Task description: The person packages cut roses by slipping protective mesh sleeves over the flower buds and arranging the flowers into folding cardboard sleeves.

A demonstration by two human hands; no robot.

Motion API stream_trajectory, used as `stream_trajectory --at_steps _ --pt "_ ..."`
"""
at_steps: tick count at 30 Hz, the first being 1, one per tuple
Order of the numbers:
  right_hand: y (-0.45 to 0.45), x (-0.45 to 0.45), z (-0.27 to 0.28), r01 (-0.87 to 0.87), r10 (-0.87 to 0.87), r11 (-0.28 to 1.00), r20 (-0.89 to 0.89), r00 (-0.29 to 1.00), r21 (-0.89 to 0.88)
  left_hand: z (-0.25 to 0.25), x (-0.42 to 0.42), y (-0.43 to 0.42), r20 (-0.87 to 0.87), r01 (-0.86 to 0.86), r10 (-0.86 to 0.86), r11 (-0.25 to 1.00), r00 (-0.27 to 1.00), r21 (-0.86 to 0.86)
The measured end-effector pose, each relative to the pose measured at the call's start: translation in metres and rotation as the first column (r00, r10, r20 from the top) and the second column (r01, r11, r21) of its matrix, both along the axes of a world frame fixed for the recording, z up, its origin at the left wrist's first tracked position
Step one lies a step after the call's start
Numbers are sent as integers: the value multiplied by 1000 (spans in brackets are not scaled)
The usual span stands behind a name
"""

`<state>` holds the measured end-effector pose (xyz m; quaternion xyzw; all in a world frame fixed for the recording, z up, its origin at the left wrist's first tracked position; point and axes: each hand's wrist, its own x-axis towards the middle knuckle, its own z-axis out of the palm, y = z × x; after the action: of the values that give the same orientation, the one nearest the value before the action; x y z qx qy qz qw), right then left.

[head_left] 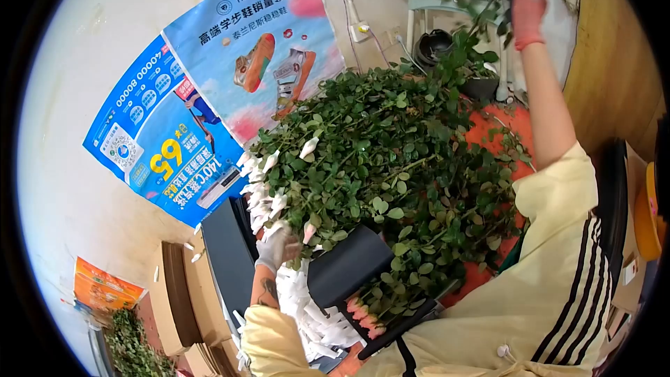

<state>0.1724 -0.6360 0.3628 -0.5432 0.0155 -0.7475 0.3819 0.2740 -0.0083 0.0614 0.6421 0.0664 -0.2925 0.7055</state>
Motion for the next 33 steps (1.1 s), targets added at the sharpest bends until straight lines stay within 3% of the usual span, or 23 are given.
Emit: stream_trajectory --at_steps 1,2,3,4,5,6,7,9,11,12,13,15,17,18,20,21,23,24,27,29,31,32,33 --pt "12 -19 21 -201 194 980 245 950 4 13 -14 2 57 54 -90 887 994 458" --pt "42 -57 31 -292 290 936 -41 956 -196 18 -18 1 361 0 -239 834 902 552" --pt "86 -50 25 -136 137 963 -15 991 -234 27 -22 -4 598 -87 -395 781 697 618" --pt "130 -42 20 28 -24 966 20 1000 -255 59 -46 -24 748 -204 -249 866 615 456" --pt "203 -59 5 -141 38 958 -379 925 -248 105 -78 -48 794 -123 -84 973 602 196" --pt "232 -40 -20 -218 113 872 -253 961 -438 131 -103 -62 890 -165 -3 982 456 88" --pt "258 -30 -42 109 -194 667 -30 981 -737 151 -124 -76 974 -293 26 955 225 42" --pt "315 -26 -89 -117 -153 580 -249 956 -806 158 -155 -80 997 -271 73 959 -27 -78" --pt "356 -22 -136 -251 -115 526 -361 925 -813 152 -181 -81 990 -333 137 933 -23 -137" --pt "371 -26 -149 -351 -92 511 -455 885 -785 147 -186 -76 992 -482 119 867 -52 -129" --pt "380 -30 -163 -451 -72 489 -550 832 -747 152 -188 -71 968 -545 35 821 -248 -169" --pt "388 -39 -178 -465 -78 434 -547 834 -772 145 -203 -57 993 -622 98 775 -66 -118" --pt "393 -58 -167 -438 -212 336 -520 827 -834 145 -211 -39 999 -622 7 782 -50 -37" --pt "394 -64 -165 -469 -188 299 -533 825 -831 141 -218 -33 997 -617 -40 787 -71 -12" --pt "399 -68 -163 -656 -224 166 -676 702 -737 135 -227 -27 984 -607 -67 793 -167 -49" --pt "402 -65 -165 -802 -189 113 -805 562 -586 129 -233 -23 989 -638 -50 768 -137 -49" --pt "404 -76 -173 -681 -234 109 -684 691 -724 117 -248 -15 949 -551 276 821 155 -149" --pt "406 -79 -177 -690 -236 96 -689 685 -718 113 -254 -13 944 -559 288 815 163 -152" --pt "409 -81 -184 -518 -115 176 -540 834 -837 106 -276 -5 852 -517 488 787 190 -336" --pt "403 -74 -178 -538 -180 256 -587 789 -803 96 -284 17 728 -764 656 362 -197 -534" --pt "390 -66 -169 -532 -150 281 -585 797 -798 98 -304 62 625 -548 768 464 -143 -696" --pt "387 -71 -165 -541 -118 298 -593 797 -787 99 -302 80 810 -746 575 589 117 -310" --pt "385 -78 -165 -562 -81 314 -611 787 -765 98 -300 91 831 -789 355 596 428 152"
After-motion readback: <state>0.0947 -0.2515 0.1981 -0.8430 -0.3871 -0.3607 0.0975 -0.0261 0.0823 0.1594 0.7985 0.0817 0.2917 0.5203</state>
